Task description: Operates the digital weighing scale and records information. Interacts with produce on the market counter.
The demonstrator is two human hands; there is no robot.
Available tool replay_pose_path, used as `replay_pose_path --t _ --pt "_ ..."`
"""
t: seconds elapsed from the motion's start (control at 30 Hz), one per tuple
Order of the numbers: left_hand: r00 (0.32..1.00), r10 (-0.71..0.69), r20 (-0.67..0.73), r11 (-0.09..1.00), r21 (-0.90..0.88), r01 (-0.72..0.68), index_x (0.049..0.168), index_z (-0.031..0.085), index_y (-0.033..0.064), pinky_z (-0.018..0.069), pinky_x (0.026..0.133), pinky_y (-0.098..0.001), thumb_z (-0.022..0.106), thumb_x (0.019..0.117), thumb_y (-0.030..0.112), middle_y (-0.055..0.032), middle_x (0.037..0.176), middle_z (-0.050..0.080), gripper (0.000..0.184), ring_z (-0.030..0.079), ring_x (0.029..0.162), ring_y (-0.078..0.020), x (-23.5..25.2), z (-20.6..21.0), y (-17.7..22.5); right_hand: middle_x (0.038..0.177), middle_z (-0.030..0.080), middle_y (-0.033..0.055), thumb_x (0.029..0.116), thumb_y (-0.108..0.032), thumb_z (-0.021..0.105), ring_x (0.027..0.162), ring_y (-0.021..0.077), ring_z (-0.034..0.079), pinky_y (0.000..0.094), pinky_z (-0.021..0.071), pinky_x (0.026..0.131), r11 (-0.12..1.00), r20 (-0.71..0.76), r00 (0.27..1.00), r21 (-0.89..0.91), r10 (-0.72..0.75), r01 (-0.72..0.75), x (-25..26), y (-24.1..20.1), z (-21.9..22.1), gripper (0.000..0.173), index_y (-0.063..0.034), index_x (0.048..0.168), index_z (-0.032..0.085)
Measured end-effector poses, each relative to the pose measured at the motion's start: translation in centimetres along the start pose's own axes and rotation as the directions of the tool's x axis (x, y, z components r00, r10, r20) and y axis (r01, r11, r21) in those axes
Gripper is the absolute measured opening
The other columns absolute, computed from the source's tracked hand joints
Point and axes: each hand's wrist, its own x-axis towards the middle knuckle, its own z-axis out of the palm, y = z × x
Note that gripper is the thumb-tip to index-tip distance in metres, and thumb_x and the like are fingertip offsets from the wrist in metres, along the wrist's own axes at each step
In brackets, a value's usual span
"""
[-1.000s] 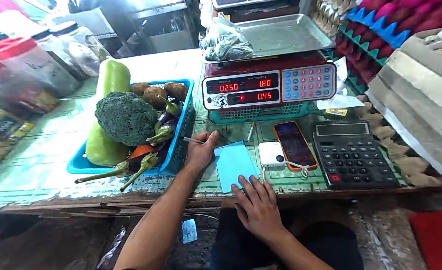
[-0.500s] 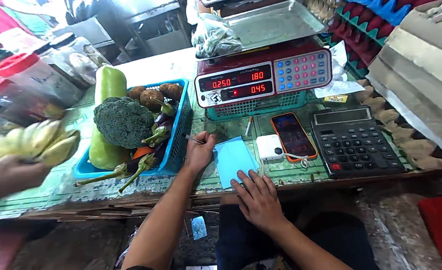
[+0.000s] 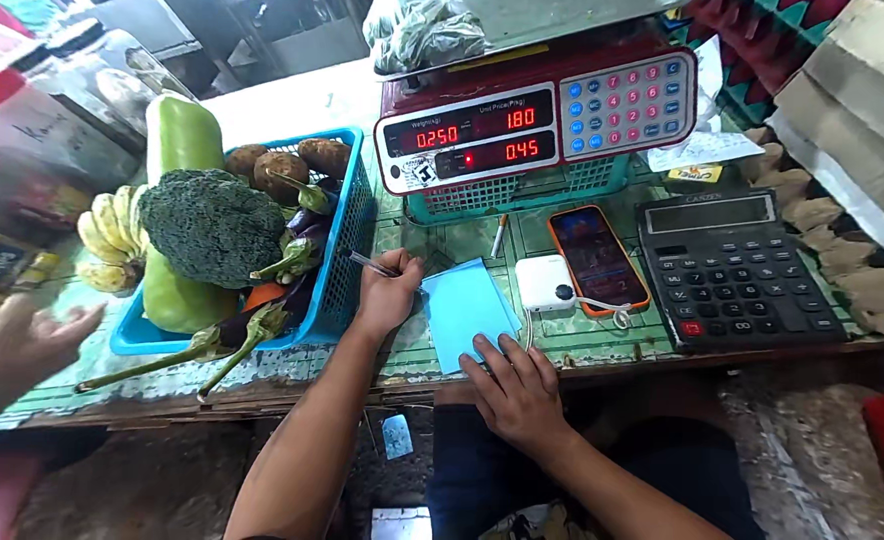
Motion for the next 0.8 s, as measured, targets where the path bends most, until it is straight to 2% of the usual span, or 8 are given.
replay_pose_path --t 0.1,0.2,0.57,0.7,0.8 --pt "0.999 0.039 -0.035 0.999 -0.036 -0.040 0.063 0.041 0.0197 0.0353 0.049 -0.0211 0.056 0.0942 0.006 0.0083 0.055 0.043 0.037 0.042 0.049 -0.0029 0.6 0.5 0.0 0.150 0.055 -0.0014 0.1000 -0.035 0.053 0.142 0.0215 0.043 0.0435 0.0220 0.120 1.000 -0.023 1.000 -0.003 -0.002 0.002 -0.1 0.0 0.3 0.041 -0.0307 0.140 0.055" --pt "0.998 0.049 -0.034 0.999 -0.017 -0.049 0.063 0.041 0.0179 0.0345 0.051 -0.0230 0.056 0.0947 0.007 0.0066 0.056 0.042 0.036 0.041 0.051 -0.0048 0.8 0.4 -0.1 0.150 0.054 -0.0017 0.0999 -0.035 0.054 0.143 0.0206 0.042 0.0435 0.0204 0.120 1.000 -0.022 1.000 0.006 0.018 -0.018 0.0 -0.2 0.3 0.041 -0.0302 0.141 0.056" --pt "0.997 0.050 -0.053 0.987 0.157 -0.041 0.064 0.042 0.0169 0.0329 0.048 -0.0222 0.057 0.0964 0.008 0.0058 0.055 0.040 0.037 0.040 0.049 -0.0051 0.4 0.7 0.1 0.151 0.053 -0.0023 0.1005 -0.034 0.053 0.144 0.0194 0.040 0.0426 0.0196 0.120 0.999 -0.017 0.999 0.023 0.036 -0.036 -0.1 -0.4 0.1 0.041 -0.0312 0.141 0.055" --pt "0.998 0.020 -0.059 0.968 0.251 -0.005 0.065 0.046 0.0144 0.0330 0.044 -0.0261 0.058 0.0988 0.014 0.0008 0.054 0.043 0.036 0.040 0.045 -0.0105 -0.2 0.6 0.4 0.151 0.053 -0.0015 0.1005 -0.031 0.052 0.144 0.0197 0.040 0.0427 0.0195 0.121 0.998 -0.018 0.999 0.049 0.038 -0.037 -0.1 -0.4 0.2 0.041 -0.0309 0.142 0.055" --pt "0.998 0.027 -0.059 0.969 0.246 -0.012 0.065 0.046 0.0150 0.0339 0.044 -0.0249 0.057 0.0990 0.013 0.0020 0.054 0.043 0.036 0.041 0.046 -0.0092 0.0 0.6 0.3 0.151 0.054 -0.0022 0.1005 -0.030 0.052 0.144 0.0196 0.041 0.0420 0.0200 0.121 0.998 -0.021 0.999 0.054 0.046 -0.045 -0.1 -0.4 0.1 0.041 -0.0318 0.141 0.055"
